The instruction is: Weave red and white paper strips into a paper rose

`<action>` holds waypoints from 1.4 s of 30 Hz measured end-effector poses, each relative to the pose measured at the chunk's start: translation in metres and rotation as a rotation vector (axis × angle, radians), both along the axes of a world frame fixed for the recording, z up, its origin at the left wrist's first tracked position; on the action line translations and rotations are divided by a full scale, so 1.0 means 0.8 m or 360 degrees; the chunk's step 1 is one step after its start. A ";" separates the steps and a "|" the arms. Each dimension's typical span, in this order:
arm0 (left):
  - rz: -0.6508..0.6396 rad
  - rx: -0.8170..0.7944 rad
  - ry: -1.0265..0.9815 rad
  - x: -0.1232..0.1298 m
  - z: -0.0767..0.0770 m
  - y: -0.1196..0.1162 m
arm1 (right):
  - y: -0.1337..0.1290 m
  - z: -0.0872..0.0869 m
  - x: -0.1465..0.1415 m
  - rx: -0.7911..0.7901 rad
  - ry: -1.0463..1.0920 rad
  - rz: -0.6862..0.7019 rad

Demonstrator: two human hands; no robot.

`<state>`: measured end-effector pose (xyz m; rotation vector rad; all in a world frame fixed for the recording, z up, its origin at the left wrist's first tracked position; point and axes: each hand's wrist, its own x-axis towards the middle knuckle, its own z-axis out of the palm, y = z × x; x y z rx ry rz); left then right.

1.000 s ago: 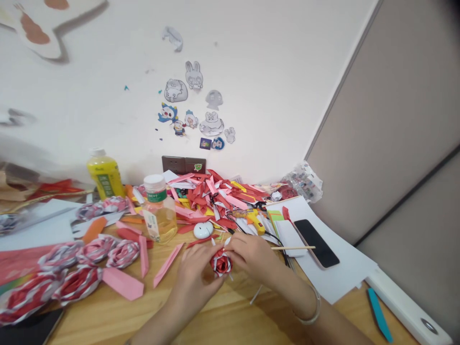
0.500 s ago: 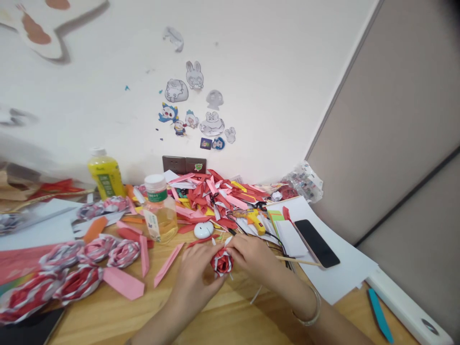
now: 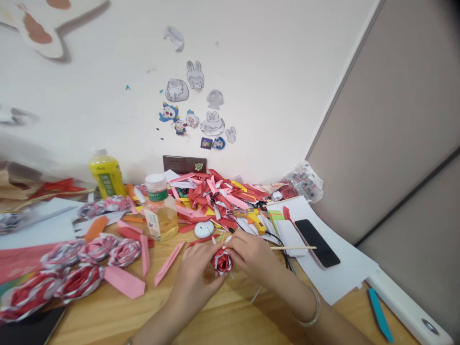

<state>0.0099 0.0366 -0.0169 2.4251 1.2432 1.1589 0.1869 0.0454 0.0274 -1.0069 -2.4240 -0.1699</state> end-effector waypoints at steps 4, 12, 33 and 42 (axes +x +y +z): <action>-0.0006 0.0010 0.0003 0.000 -0.001 0.001 | -0.001 -0.001 0.001 -0.0055 0.0068 0.0035; -0.0002 0.0014 0.0007 0.001 0.000 0.001 | 0.000 -0.003 0.000 -0.0096 0.0089 0.0002; 0.0025 0.0009 0.0092 -0.001 0.003 0.000 | -0.001 -0.004 -0.001 0.0117 -0.0051 -0.0154; 0.0030 0.0033 0.0086 0.001 0.003 0.000 | -0.003 -0.006 -0.001 0.0169 -0.0190 -0.0169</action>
